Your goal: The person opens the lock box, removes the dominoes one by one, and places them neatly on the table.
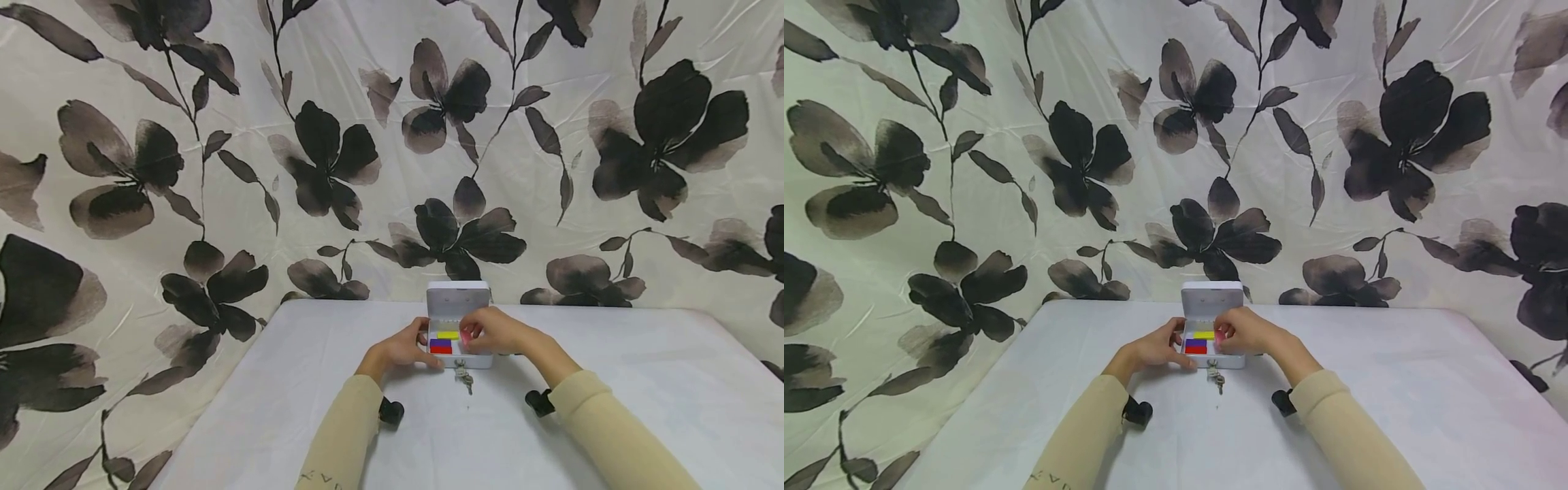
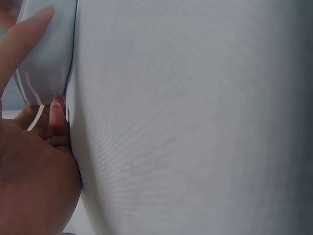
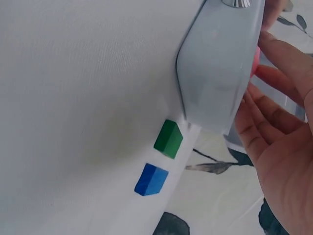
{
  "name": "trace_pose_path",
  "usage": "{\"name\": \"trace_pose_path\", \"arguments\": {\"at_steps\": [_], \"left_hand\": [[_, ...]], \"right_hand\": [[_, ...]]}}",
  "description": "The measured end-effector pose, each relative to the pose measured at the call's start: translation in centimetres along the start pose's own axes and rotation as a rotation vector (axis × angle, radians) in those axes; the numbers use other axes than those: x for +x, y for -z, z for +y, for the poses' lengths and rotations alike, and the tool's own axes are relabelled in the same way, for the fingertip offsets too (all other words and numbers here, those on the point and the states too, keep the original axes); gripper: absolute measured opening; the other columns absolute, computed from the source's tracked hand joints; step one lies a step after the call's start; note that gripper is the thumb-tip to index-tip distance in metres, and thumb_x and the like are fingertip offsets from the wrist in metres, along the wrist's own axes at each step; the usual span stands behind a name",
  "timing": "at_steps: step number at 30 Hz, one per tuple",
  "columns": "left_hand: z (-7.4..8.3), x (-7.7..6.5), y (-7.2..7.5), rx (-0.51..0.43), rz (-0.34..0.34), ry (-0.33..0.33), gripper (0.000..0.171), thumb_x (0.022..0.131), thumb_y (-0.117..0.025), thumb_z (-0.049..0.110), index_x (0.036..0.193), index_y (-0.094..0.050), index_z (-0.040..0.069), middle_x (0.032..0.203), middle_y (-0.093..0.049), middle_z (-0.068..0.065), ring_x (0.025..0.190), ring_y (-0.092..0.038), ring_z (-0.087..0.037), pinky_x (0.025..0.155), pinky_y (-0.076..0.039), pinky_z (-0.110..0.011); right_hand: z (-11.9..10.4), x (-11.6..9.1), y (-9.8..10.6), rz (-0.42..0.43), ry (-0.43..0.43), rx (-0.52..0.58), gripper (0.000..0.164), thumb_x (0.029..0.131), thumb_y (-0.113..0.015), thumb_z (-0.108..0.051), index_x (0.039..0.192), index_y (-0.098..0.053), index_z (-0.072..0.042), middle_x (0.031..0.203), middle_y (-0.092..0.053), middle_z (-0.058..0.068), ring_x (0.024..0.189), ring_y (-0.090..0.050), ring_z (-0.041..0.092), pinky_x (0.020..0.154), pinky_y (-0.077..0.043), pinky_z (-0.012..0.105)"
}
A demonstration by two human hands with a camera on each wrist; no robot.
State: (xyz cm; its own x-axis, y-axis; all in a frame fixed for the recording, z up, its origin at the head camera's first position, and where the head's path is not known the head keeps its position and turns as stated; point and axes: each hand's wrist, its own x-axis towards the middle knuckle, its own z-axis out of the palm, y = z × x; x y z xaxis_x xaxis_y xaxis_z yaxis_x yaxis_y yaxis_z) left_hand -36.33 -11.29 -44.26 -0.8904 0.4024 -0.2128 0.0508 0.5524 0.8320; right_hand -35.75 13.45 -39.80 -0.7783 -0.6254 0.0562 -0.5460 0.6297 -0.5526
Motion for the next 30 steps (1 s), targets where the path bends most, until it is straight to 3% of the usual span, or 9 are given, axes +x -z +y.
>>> {"name": "trace_pose_path", "arguments": {"at_steps": [14, 30], "left_hand": [[0.0, 0.3, 0.1, 0.008, 0.008, -0.008, 0.095, 0.079, -0.090, 0.028, 0.153, -0.033, 0.015, 0.123, -0.050, -0.007, 0.118, -0.046, -0.025, 0.110, -0.040, -0.047], [0.0, -0.1, -0.1, 0.035, 0.015, -0.018, 0.095, 0.079, -0.090, 0.026, 0.153, -0.033, 0.013, 0.120, -0.050, -0.007, 0.115, -0.046, -0.024, 0.103, -0.042, -0.043]], "right_hand": [[0.2, -1.6, 1.6, 0.057, 0.040, -0.015, 0.030, 0.089, -0.080, -0.011, 0.113, -0.069, 0.005, 0.100, -0.069, 0.008, 0.092, -0.069, 0.024, 0.086, -0.058, 0.044], [1.9, -4.7, 2.8, 0.110, -0.056, -0.019, 0.036, 0.091, -0.079, -0.013, 0.121, -0.068, 0.003, 0.104, -0.070, 0.007, 0.092, -0.065, 0.021, 0.077, -0.057, 0.035]]}}
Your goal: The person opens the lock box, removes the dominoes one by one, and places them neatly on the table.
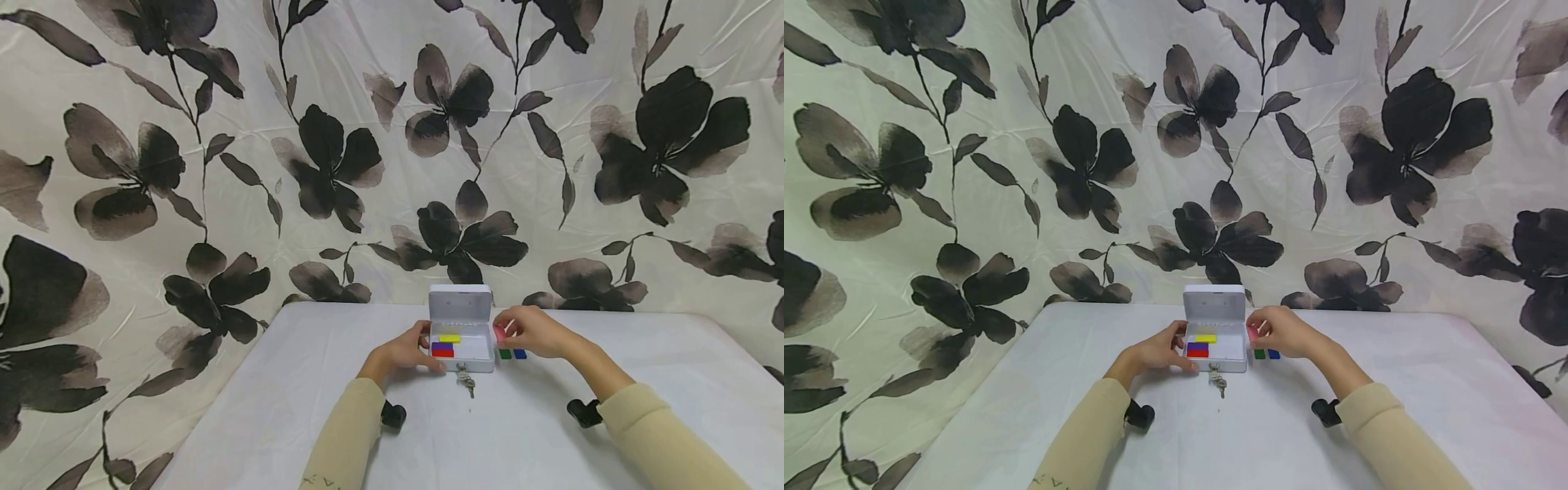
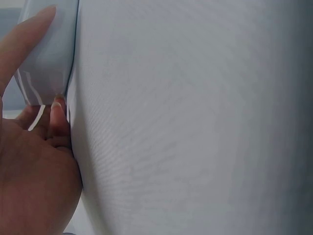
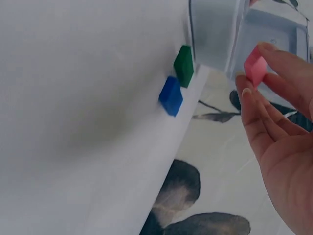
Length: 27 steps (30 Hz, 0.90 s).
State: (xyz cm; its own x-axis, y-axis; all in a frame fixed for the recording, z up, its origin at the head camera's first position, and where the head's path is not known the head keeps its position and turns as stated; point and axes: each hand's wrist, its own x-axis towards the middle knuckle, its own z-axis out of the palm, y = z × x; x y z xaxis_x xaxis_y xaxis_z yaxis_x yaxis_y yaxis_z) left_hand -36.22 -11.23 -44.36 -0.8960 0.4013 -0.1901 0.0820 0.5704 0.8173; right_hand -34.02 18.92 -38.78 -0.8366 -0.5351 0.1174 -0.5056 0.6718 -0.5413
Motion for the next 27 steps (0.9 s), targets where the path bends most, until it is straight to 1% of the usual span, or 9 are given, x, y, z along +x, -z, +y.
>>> {"name": "trace_pose_path", "arguments": {"at_steps": [6, 16, 20, 24, 27], "left_hand": [[0.0, 0.0, 0.0, -0.028, 0.003, 0.012, 0.094, 0.079, -0.090, 0.026, 0.153, -0.033, 0.015, 0.120, -0.051, -0.007, 0.118, -0.046, -0.026, 0.110, -0.039, -0.048], [-0.1, -0.1, -0.1, -0.029, 0.004, 0.017, 0.094, 0.079, -0.090, 0.025, 0.153, -0.033, 0.016, 0.120, -0.051, -0.007, 0.118, -0.046, -0.026, 0.110, -0.039, -0.048], [-0.1, 0.0, -0.1, -0.029, 0.000, 0.019, 0.095, 0.079, -0.090, 0.026, 0.154, -0.032, 0.015, 0.121, -0.051, -0.007, 0.117, -0.046, -0.026, 0.110, -0.040, -0.048], [-0.2, 0.0, -0.1, -0.026, 0.003, 0.017, 0.095, 0.079, -0.090, 0.026, 0.154, -0.032, 0.015, 0.121, -0.051, -0.007, 0.118, -0.046, -0.026, 0.110, -0.040, -0.048], [-0.2, 0.1, -0.1, -0.026, 0.006, 0.015, 0.095, 0.079, -0.090, 0.026, 0.154, -0.032, 0.015, 0.121, -0.051, -0.007, 0.118, -0.046, -0.025, 0.110, -0.040, -0.048]], "right_hand": [[1.2, -0.9, 0.7, 0.023, 0.001, -0.010, 0.033, 0.089, -0.079, -0.009, 0.118, -0.069, 0.002, 0.103, -0.069, 0.007, 0.090, -0.066, 0.020, 0.077, -0.058, 0.036], [3.3, -1.9, 0.9, 0.022, -0.032, -0.013, 0.034, 0.088, -0.080, -0.009, 0.117, -0.069, 0.004, 0.102, -0.070, 0.008, 0.087, -0.065, 0.020, 0.078, -0.057, 0.038], [3.9, -2.3, 1.0, 0.018, -0.043, -0.017, 0.032, 0.087, -0.080, -0.007, 0.116, -0.070, 0.004, 0.101, -0.069, 0.008, 0.087, -0.064, 0.019, 0.078, -0.056, 0.036], [4.5, -2.5, 0.8, 0.014, -0.040, -0.017, 0.030, 0.087, -0.078, -0.004, 0.114, -0.070, 0.004, 0.099, -0.069, 0.008, 0.085, -0.063, 0.019, 0.076, -0.055, 0.034], [5.1, -2.6, 0.7, 0.016, -0.021, -0.033, 0.028, 0.087, -0.078, -0.004, 0.113, -0.070, 0.005, 0.098, -0.069, 0.008, 0.084, -0.063, 0.018, 0.075, -0.055, 0.033]]}}
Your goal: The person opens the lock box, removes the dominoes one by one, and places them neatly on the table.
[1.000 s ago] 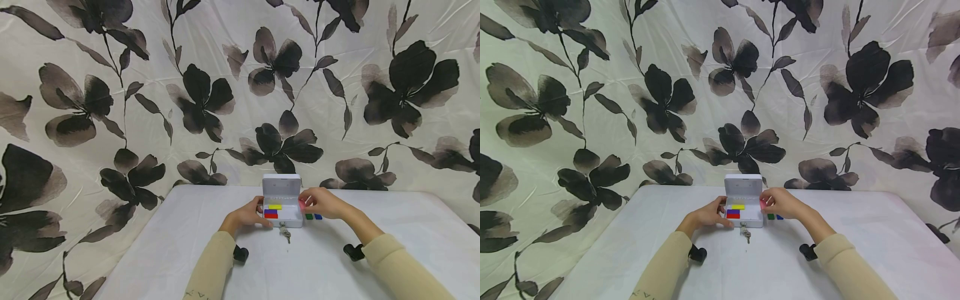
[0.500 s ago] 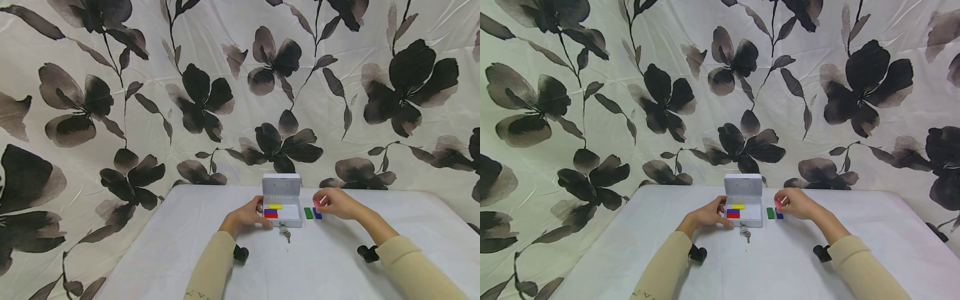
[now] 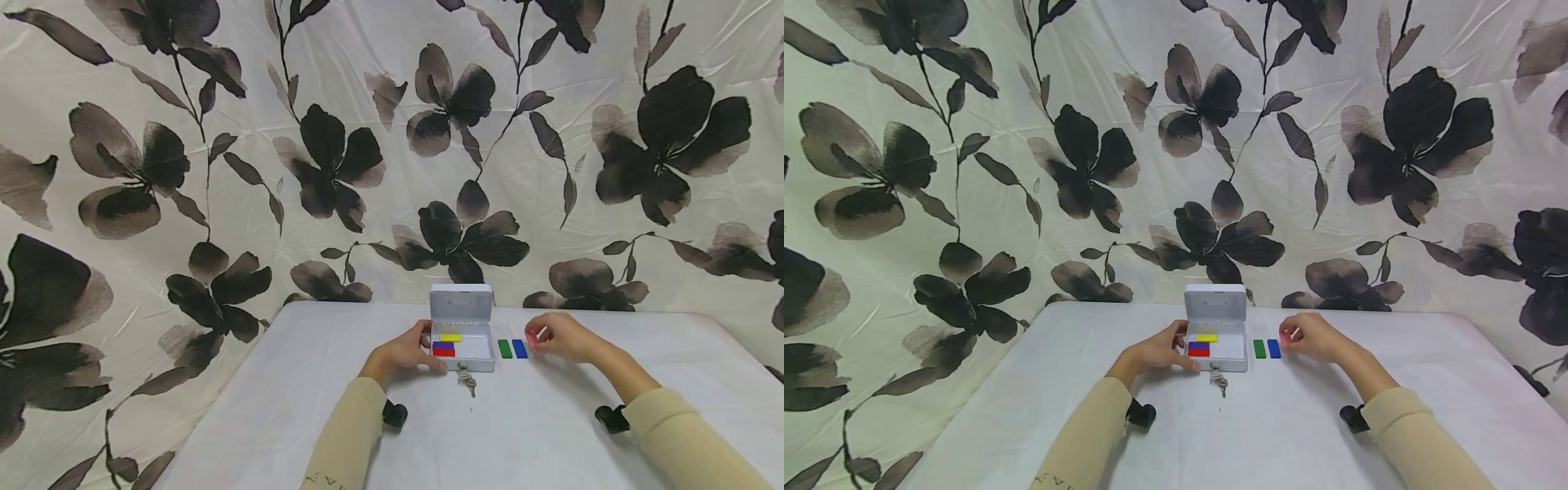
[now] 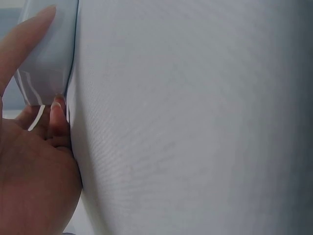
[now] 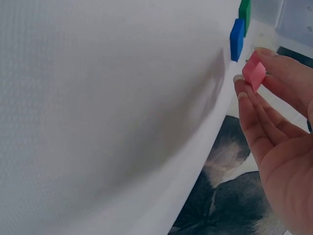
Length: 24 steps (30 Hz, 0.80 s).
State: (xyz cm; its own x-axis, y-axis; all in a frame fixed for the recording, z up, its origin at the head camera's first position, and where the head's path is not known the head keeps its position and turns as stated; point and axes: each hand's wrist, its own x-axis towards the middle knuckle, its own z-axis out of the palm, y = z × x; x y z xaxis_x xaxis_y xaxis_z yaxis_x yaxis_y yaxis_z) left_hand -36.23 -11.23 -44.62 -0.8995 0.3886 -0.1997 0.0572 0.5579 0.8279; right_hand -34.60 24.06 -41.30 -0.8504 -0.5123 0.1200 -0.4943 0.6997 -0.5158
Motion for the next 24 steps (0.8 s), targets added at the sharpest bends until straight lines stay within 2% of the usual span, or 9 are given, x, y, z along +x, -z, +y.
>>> {"name": "trace_pose_path", "arguments": {"at_steps": [15, 24], "left_hand": [[0.32, -0.27, 0.09, 0.015, -0.007, -0.001, 0.096, 0.080, -0.089, 0.027, 0.155, -0.031, 0.016, 0.122, -0.051, -0.006, 0.119, -0.045, -0.025, 0.110, -0.039, -0.048], [0.33, -0.19, 0.06, 0.020, -0.011, 0.000, 0.098, 0.080, -0.090, 0.027, 0.156, -0.030, 0.015, 0.121, -0.050, -0.006, 0.118, -0.046, -0.024, 0.109, -0.040, -0.046]], "right_hand": [[0.75, -0.23, -0.10, -0.047, -0.031, -0.027, 0.027, 0.087, -0.078, -0.007, 0.110, -0.070, 0.005, 0.099, -0.066, 0.012, 0.084, -0.060, 0.022, 0.079, -0.053, 0.040], [0.88, -0.09, -0.26, -0.059, -0.029, -0.017, 0.028, 0.085, -0.081, -0.008, 0.108, -0.070, 0.004, 0.093, -0.063, 0.010, 0.081, -0.058, 0.021, 0.076, -0.049, 0.036]]}}
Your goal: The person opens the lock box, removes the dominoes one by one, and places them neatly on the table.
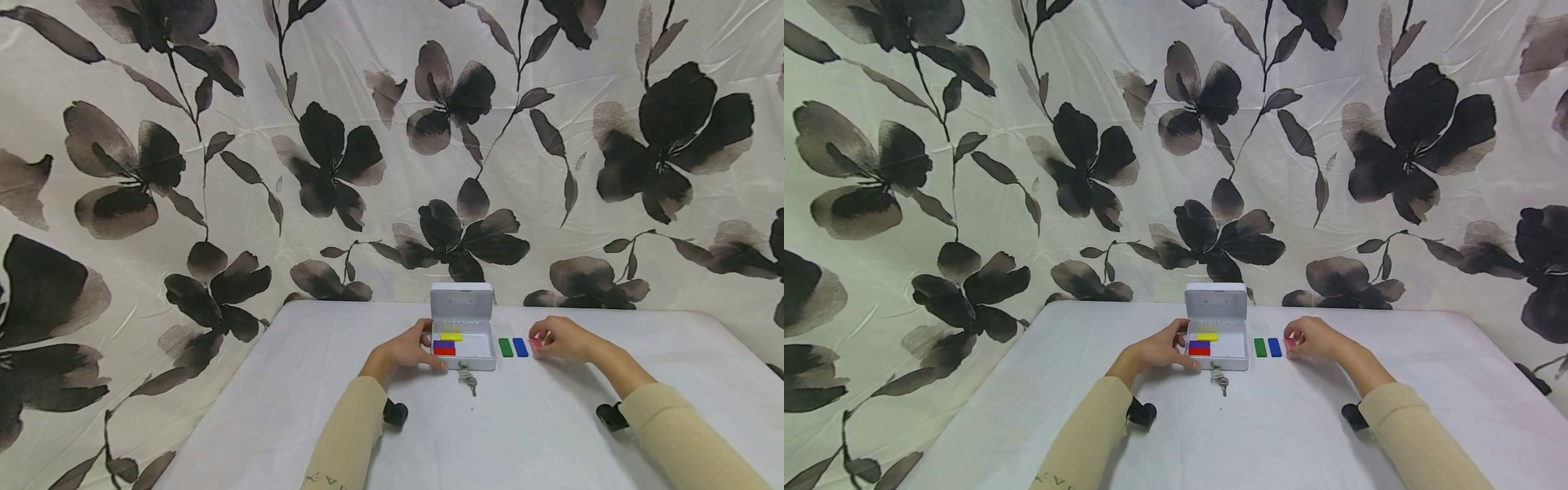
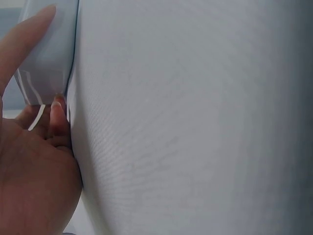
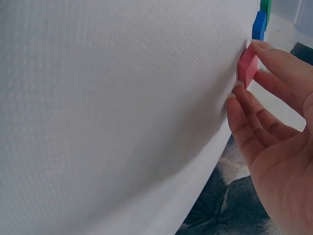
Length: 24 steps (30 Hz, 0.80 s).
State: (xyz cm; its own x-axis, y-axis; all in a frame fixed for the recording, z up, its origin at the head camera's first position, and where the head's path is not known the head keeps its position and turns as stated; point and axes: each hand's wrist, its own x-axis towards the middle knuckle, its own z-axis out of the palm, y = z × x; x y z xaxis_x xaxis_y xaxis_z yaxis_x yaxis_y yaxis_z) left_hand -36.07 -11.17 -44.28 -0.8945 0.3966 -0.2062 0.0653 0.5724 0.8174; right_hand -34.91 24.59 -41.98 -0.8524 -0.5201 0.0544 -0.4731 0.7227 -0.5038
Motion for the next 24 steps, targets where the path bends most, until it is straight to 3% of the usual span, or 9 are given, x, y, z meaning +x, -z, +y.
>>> {"name": "trace_pose_path", "arguments": {"at_steps": [24], "left_hand": [[-0.15, 0.05, -0.03, -0.012, 0.004, 0.002, 0.095, 0.079, -0.090, 0.026, 0.154, -0.032, 0.015, 0.121, -0.051, -0.007, 0.118, -0.046, -0.025, 0.110, -0.039, -0.049]], "right_hand": [[-0.33, 0.17, -0.14, -0.031, -0.057, -0.003, 0.034, 0.086, -0.081, -0.008, 0.115, -0.069, 0.004, 0.099, -0.063, 0.015, 0.084, -0.056, 0.023, 0.076, -0.048, 0.037]]}}
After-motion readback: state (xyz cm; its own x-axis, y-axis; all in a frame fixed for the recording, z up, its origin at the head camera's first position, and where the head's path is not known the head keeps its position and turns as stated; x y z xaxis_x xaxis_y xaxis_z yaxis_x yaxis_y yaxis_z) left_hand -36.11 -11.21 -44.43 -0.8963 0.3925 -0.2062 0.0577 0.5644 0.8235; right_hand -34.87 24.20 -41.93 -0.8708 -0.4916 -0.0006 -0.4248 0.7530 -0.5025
